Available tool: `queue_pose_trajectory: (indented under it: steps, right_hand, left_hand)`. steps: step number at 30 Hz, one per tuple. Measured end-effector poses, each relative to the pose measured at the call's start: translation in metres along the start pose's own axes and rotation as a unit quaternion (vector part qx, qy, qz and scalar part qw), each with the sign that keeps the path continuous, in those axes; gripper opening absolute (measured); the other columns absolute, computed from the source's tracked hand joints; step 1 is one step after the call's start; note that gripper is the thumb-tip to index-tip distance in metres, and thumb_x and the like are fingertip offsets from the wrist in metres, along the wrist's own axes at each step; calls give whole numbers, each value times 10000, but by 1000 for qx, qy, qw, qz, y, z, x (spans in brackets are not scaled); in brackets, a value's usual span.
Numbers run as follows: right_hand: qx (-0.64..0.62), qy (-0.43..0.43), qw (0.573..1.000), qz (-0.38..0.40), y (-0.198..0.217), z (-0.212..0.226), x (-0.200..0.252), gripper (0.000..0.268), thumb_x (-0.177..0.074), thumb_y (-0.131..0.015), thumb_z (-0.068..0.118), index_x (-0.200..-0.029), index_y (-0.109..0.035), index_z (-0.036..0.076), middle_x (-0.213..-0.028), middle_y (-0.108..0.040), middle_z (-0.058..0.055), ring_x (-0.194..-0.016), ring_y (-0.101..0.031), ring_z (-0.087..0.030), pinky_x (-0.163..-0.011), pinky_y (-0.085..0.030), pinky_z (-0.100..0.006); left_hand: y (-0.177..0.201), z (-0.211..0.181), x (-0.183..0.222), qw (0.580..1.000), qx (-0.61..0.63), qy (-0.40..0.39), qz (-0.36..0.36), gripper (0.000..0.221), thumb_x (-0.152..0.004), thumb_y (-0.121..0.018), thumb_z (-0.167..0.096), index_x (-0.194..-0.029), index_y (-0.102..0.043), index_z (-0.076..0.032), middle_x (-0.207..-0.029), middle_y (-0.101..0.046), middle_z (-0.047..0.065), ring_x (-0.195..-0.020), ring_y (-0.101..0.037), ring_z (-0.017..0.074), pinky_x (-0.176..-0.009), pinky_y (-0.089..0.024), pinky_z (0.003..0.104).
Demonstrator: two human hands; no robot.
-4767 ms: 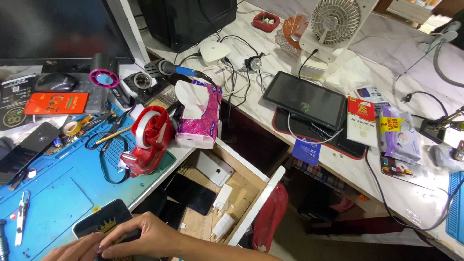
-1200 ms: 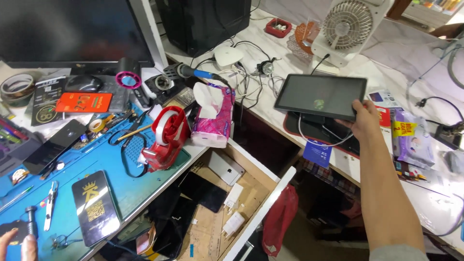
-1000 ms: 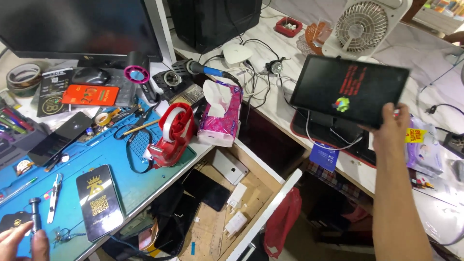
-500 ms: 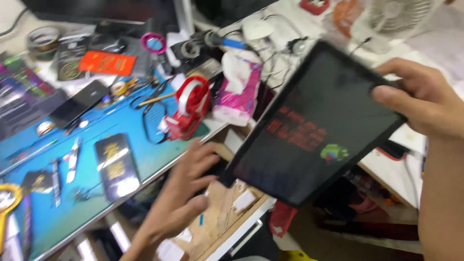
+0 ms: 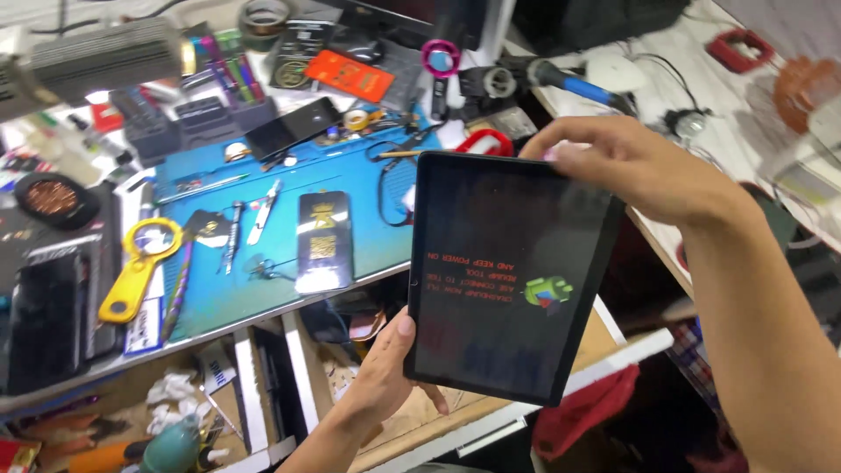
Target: Preparing and inspecting new mobile and tablet screens by removing protective films and checking the display.
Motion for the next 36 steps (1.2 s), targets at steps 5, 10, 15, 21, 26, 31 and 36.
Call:
queue_pose_trajectory:
  steps: [5, 10, 15, 21, 26, 31, 36]
  right_hand:
    - [-169, 169, 967, -82, -35, -22, 6, 741, -938, -531, 736, -1367, -573, 133, -806, -590, 55, -717, -614, -91, -691, -594, -251]
    - [-341, 132, 922, -123, -76, -94, 16, 1154, -769, -760, 251, -1712, -95, 236, -1386, -571, -173, -1211, -622, -324, -864, -579, -398]
    - [-243, 103, 941, -213, -91, -77, 22, 1107, -725, -669, 113, -1663, -83, 173, -1547, -429, -157, -1359, -475, -261, -1120, -416, -403]
    - [-186, 101, 951, -223, -92, -72, 29, 1098, -772, -670, 88, -1652, -20, 167, -1603, -385, -136, -1399, -461, -252, -1122, -424, -396]
    - [-331, 100, 907, -242, -101, -93, 28, 1047, -699, -614, 107, -1650, -176, 84, -1360, -506, -170, -1220, -536, -300, -1060, -474, -447]
    - [-640, 66, 745, -174, -145, -141, 25, 965, -847, -443, 831, -1396, -612, 54, -1366, -636, -223, -1243, -589, -435, -1024, -467, -608]
    - [-623, 104, 720, -287, -153, -155, 19, 597, -1009, -477, 581, -1415, -599, 160, -1323, -660, -90, -1190, -622, -299, -1010, -501, -453]
  left_hand:
    - [11, -7, 4, 997, 44, -53, -43, 721, -973, -411, -515, -1497, -417, -19, -1230, -636, 224, -907, -709, 412, -420, -628, 494]
    - [17, -11, 2, 998, 17, -47, -38, 772, -934, -446, -564, -1465, -477, -4, -1211, -616, 196, -872, -702, 361, -404, -623, 404]
    - [20, -4, 0, 999, 20, -45, -17, 728, -968, -437, -531, -1446, -491, 15, -1112, -646, 192, -684, -729, 344, -376, -602, 387]
    - [18, -8, 2, 999, -6, -49, -9, 729, -971, -419, -538, -1448, -494, 7, -1109, -680, 190, -636, -725, 339, -361, -591, 385]
    - [19, -13, 4, 998, -2, -62, -2, 708, -986, -415, -523, -1423, -508, 27, -1060, -674, 194, -560, -694, 343, -330, -568, 393]
    - [7, -37, 7, 988, -126, -84, 18, 680, -986, -431, -540, -1372, -565, 4, -857, -590, 117, -539, -690, 263, -293, -524, 305]
    - [-22, -73, 33, 972, -216, -89, 17, 833, -887, -540, -396, -1612, -196, -172, -1442, -419, 142, -1093, -612, 289, -549, -643, 317]
Point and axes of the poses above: each hand's wrist, its own x-axis away from the middle knuckle, its own y-axis out of the back of the hand, z = x × y, the point moved 3 cm from there along -x, towards the middle knuckle
